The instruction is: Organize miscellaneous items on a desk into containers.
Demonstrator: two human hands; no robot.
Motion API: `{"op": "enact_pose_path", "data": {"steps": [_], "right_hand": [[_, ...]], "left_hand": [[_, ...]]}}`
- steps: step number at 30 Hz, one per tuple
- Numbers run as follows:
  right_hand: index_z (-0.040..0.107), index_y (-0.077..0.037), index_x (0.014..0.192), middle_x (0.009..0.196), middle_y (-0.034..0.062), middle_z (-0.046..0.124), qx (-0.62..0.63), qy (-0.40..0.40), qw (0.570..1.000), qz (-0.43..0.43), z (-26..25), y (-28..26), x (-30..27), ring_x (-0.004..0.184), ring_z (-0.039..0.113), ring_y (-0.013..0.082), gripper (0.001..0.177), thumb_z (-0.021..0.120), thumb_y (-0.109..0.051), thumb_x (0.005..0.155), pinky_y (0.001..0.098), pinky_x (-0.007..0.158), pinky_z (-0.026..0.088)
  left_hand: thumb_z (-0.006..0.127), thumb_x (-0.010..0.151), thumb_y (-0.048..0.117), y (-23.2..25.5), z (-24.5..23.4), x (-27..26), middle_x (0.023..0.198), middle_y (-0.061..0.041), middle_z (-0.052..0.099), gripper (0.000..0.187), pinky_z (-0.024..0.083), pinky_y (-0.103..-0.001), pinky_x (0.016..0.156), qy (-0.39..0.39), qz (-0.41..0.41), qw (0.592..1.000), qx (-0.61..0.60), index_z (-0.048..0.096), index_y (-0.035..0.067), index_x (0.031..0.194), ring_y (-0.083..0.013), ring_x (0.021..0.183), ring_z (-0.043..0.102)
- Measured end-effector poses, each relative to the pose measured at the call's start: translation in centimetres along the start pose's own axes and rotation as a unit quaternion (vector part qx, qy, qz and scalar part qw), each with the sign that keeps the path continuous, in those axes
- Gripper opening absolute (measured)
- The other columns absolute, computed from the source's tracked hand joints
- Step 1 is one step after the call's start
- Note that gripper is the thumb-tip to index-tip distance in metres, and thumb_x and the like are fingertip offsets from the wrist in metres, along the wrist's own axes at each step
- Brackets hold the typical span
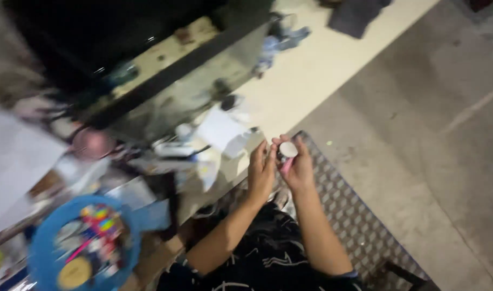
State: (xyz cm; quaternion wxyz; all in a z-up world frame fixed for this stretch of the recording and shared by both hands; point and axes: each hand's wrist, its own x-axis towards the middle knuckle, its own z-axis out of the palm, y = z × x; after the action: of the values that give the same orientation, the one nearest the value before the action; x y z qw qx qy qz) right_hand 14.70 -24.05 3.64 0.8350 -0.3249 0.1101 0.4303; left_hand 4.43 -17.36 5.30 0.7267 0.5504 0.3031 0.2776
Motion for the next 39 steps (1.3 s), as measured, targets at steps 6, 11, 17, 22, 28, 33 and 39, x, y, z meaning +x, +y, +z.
{"op": "enact_pose_path", "data": {"steps": [6, 11, 17, 22, 28, 33, 39], "right_hand": [[0.055, -0.003, 0.116, 0.106, 0.0115, 0.069, -0.224, 0.101, 0.95, -0.191, -1.4, -10.7, -3.3, 0.092, 0.067, 0.0209, 0.024, 0.049, -0.024, 0.108, 0.0319, 0.081, 0.056], [0.049, -0.007, 0.124, 0.116, 0.01, 0.066, -0.322, 0.067, 0.909, -0.255, -5.0, -16.5, -1.6, 0.098, 0.063, 0.0152, 0.02, 0.051, -0.011, 0.105, 0.0287, 0.084, 0.053], [0.051, -0.009, 0.126, 0.114, 0.01, 0.066, -0.351, 0.017, 0.91, -0.222, -5.8, -19.5, 4.3, 0.101, 0.063, 0.0145, 0.026, 0.053, -0.009, 0.1, 0.0275, 0.087, 0.053], [0.06, -0.007, 0.117, 0.107, 0.0066, 0.065, -0.459, -0.036, 0.873, -0.161, -4.9, -22.8, 11.2, 0.099, 0.059, 0.0116, 0.019, 0.057, -0.02, 0.103, 0.0244, 0.087, 0.05], [0.064, -0.005, 0.102, 0.079, 0.0015, 0.062, -0.402, 0.023, 0.914, -0.059, -4.5, -26.0, 22.7, 0.067, 0.054, 0.0112, 0.025, 0.06, -0.029, 0.101, 0.0273, 0.059, 0.045], [0.056, -0.012, 0.086, 0.064, 0.0007, 0.054, -0.383, 0.078, 0.919, 0.051, 0.0, -29.9, 27.9, 0.049, 0.045, 0.011, 0.024, 0.065, -0.032, 0.095, 0.0281, 0.044, 0.033], [0.051, -0.013, 0.082, 0.064, -0.0004, 0.049, -0.372, 0.018, 0.925, 0.077, 0.2, -31.3, 33.3, 0.05, 0.041, 0.0107, 0.029, 0.067, -0.03, 0.099, 0.0288, 0.045, 0.034]], "left_hand": [[0.05, 0.107, 0.027, -2.0, 16.8, 0.1, 0.142, -0.006, 0.051, 0.048, 0.043, -0.033, 0.106, 0.002, -0.081, 0.996, -0.027, 0.038, 0.004, 0.148, -0.0164, 0.129, 0.052], [0.041, 0.109, 0.029, -4.0, 24.0, 3.0, 0.122, -0.009, 0.064, 0.04, 0.051, -0.035, 0.096, 0.012, -0.09, 0.974, -0.206, 0.058, 0.001, 0.132, -0.0195, 0.111, 0.062], [0.042, 0.111, 0.031, -6.6, 26.1, 8.9, 0.117, -0.011, 0.064, 0.039, 0.051, -0.036, 0.092, 0.057, -0.094, 0.972, -0.209, 0.059, 0.0, 0.128, -0.0215, 0.105, 0.062], [0.044, 0.105, 0.035, -6.3, 27.6, 15.6, 0.133, -0.006, 0.058, 0.044, 0.045, -0.032, 0.105, 0.179, -0.165, 0.958, -0.151, 0.054, 0.008, 0.138, -0.0171, 0.123, 0.057], [0.049, 0.107, 0.033, -6.4, 27.5, 27.5, 0.133, -0.013, 0.061, 0.045, 0.047, -0.038, 0.106, 0.126, -0.008, 0.991, -0.047, 0.054, 0.003, 0.139, -0.0243, 0.125, 0.059], [0.07, 0.092, 0.013, -2.5, 23.2, 35.8, 0.134, -0.019, 0.061, 0.043, 0.045, -0.043, 0.108, 0.273, 0.13, 0.907, 0.292, 0.06, 0.003, 0.132, -0.0357, 0.126, 0.057], [0.082, 0.072, 0.014, 0.3, 19.6, 45.7, 0.139, -0.032, 0.05, 0.077, 0.041, -0.052, 0.101, 0.329, 0.081, 0.806, 0.486, 0.049, 0.005, 0.14, -0.0482, 0.125, 0.047]]}}
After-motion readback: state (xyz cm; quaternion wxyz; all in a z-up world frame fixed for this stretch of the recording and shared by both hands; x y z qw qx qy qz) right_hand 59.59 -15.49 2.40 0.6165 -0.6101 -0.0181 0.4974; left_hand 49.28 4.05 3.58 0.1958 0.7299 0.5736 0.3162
